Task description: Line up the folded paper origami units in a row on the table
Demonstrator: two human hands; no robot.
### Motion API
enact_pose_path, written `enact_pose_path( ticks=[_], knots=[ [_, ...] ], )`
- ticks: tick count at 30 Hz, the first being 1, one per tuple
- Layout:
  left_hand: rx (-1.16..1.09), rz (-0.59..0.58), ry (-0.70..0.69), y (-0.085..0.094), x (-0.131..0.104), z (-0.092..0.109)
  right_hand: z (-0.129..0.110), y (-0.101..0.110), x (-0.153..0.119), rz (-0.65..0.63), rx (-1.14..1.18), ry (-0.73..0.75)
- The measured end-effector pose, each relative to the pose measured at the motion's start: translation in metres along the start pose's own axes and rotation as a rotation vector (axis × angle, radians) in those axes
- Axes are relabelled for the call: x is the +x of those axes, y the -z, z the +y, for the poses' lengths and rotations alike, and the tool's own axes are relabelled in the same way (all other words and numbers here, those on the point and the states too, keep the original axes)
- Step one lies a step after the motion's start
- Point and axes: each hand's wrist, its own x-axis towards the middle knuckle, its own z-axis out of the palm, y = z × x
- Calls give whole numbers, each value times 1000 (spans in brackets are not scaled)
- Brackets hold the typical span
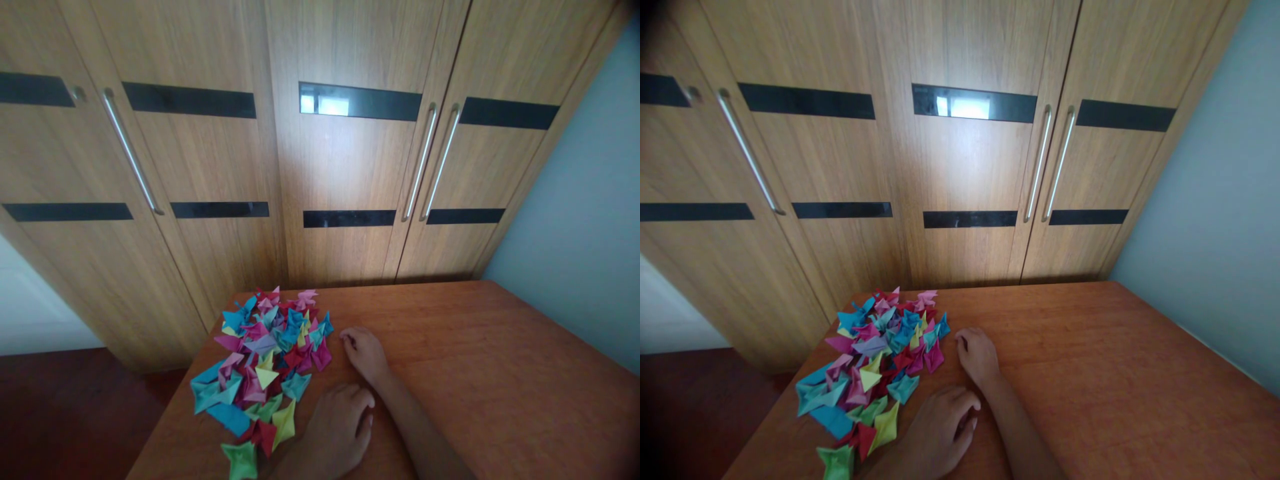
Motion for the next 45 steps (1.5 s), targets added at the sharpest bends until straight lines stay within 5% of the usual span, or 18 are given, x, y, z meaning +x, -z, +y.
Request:
enact_pose_path(
  ticks=[45],
  knots=[
    [-21, 30, -9, -7, 0, -5, 0, 0, 0, 2, 8, 6]
  ],
)
